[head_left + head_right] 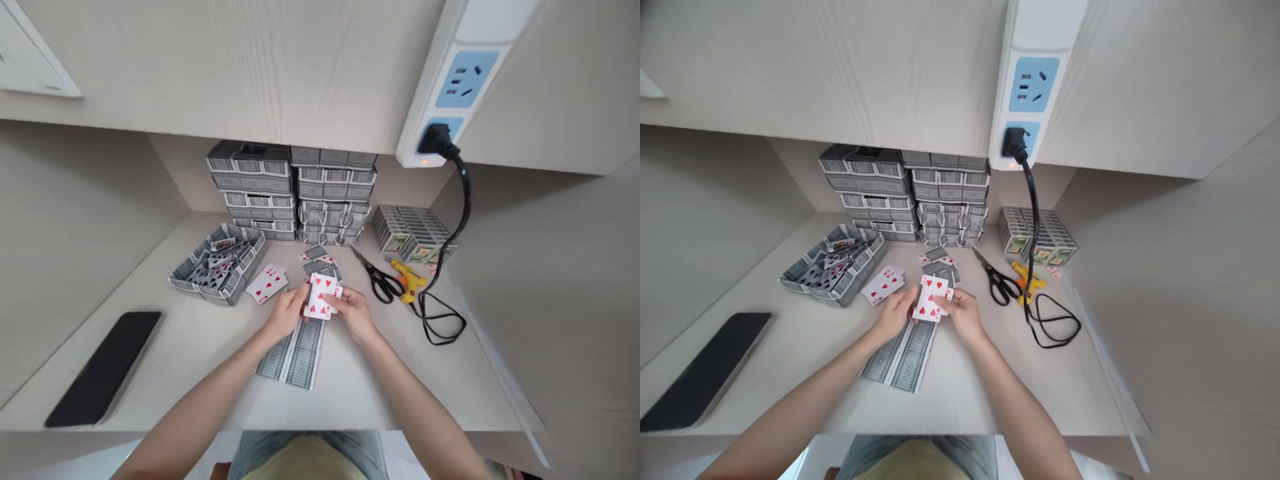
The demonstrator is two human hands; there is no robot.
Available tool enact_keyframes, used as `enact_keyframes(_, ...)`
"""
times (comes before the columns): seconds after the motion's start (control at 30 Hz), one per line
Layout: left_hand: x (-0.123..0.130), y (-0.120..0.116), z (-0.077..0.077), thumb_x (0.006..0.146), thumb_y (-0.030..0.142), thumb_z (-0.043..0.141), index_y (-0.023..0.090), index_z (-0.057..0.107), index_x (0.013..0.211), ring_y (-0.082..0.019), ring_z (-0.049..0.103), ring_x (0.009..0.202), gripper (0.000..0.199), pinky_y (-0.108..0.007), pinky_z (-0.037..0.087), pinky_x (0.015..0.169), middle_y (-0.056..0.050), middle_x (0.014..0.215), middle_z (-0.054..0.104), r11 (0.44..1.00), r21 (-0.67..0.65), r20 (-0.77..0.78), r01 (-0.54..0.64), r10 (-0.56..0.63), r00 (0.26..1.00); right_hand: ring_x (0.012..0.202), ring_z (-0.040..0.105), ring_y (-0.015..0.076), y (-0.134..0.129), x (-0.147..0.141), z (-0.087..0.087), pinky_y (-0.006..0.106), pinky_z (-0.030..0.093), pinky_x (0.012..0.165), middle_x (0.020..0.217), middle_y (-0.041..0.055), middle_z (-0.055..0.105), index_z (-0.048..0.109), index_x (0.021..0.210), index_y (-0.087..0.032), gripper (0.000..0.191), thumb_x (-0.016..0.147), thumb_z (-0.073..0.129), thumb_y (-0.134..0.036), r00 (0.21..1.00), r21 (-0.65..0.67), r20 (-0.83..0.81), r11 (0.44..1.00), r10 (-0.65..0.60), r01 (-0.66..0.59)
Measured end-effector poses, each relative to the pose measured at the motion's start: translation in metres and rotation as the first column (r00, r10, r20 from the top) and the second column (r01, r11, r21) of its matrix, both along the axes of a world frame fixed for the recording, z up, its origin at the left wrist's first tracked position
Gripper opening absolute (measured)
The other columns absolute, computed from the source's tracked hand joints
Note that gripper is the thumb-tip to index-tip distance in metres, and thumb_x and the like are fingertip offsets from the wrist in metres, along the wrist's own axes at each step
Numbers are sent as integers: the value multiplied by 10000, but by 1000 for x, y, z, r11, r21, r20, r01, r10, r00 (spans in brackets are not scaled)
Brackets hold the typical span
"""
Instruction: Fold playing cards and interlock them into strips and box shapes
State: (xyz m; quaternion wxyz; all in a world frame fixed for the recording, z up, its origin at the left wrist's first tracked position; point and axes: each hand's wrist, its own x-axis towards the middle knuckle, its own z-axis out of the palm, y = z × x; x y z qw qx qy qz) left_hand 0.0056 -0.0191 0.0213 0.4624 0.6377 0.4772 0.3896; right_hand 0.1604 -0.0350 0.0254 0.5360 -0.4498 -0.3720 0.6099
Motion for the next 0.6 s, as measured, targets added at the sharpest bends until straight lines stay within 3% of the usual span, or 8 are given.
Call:
enact_keyframes(0.1,0,0,1,819,475,383,178,447,543,-91,470,424,411,-199,337,451,45,430,482,995,85,-117,49,-39,992,573,603,157,1,2,-1,280,461,577,687,33,694,674,747,-146,315,523,766,-347,1000,-8,-9,1000,-15,14)
enact_keyframes(0.4,4,-3,-3,821,400,403,176,449,517,-87,467,393,380,-200,307,443,30,396,503,988,155,-345,-20,74,936,537,603,154,3,1,-15,282,469,560,658,26,694,674,758,-139,342,503,779,-341,999,-11,17,999,-38,39)
enact_keyframes(0.5,1,2,-3,829,450,373,164,491,513,-95,476,407,443,-207,350,458,20,410,521,998,60,-292,20,-2,956,516,593,142,6,2,-19,258,453,523,638,20,690,670,738,-139,309,525,770,-339,999,11,40,999,-36,36)
enact_keyframes(0.6,-2,9,-2,804,491,405,148,539,578,-111,526,494,432,-215,417,486,13,507,559,999,-40,-99,-4,0,995,544,607,155,9,5,-20,268,468,539,644,21,692,672,772,-145,328,533,764,-350,999,26,39,1000,-18,17)
